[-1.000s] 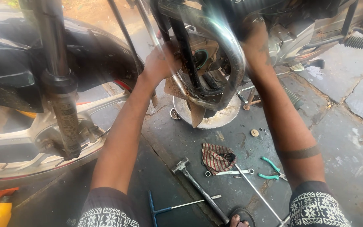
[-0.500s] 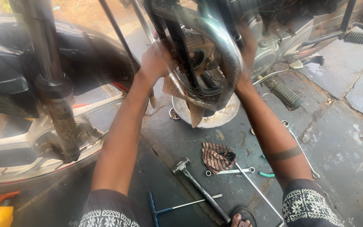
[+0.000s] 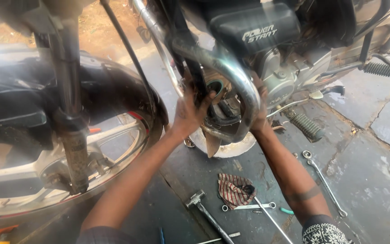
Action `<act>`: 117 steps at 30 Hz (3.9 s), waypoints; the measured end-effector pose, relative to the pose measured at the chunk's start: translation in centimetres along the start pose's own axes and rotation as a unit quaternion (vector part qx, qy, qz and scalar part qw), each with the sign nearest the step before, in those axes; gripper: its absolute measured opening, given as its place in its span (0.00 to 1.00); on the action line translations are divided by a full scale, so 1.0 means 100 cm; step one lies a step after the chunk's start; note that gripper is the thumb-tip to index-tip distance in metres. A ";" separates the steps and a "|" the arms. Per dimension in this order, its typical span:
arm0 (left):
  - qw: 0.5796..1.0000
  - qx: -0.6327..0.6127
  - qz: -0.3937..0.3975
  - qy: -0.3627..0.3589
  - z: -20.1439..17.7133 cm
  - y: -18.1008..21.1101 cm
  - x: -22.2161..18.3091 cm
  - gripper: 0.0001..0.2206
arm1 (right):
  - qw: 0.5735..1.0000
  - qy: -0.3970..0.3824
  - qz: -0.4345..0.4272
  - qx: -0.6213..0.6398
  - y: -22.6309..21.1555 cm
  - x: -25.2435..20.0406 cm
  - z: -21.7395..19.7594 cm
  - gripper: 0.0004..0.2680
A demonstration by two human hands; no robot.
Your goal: The person works on the engine of a motorcycle using various tools including wrenches and a hammer, while being assisted by another person who holds parts and reaches into the engine area.
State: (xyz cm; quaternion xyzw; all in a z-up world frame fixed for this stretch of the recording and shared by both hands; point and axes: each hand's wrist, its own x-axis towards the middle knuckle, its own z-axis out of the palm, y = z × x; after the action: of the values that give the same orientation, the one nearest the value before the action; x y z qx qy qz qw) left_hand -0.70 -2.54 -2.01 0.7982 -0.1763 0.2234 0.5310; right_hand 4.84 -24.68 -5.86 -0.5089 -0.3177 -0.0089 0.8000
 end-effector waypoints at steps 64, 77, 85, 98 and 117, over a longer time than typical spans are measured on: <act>0.770 0.503 0.393 0.010 0.007 -0.012 0.003 0.18 | 0.968 -0.013 0.242 -0.070 -0.030 0.067 -0.002 0.14; 0.770 0.437 0.460 0.062 0.008 -0.017 0.012 0.15 | 0.950 -0.043 0.143 -0.275 -0.024 0.090 0.039 0.16; 0.765 0.448 0.463 0.012 -0.008 -0.013 0.005 0.17 | 0.932 -0.030 0.114 -0.343 -0.052 0.080 0.063 0.19; 0.795 0.286 0.528 -0.087 -0.021 -0.009 -0.100 0.16 | 0.754 -0.118 -0.103 -0.638 -0.020 0.098 0.037 0.12; 0.825 0.248 0.467 -0.199 -0.012 -0.035 -0.155 0.14 | 0.708 -0.135 -0.066 -0.690 0.029 0.129 0.016 0.09</act>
State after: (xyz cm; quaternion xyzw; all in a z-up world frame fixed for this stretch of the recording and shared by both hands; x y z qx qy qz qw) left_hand -12.10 0.51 -12.72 0.7521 -0.5687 0.3173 0.1008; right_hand 15.27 -17.97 -1.12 -0.8924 -0.3606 -0.2100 0.1719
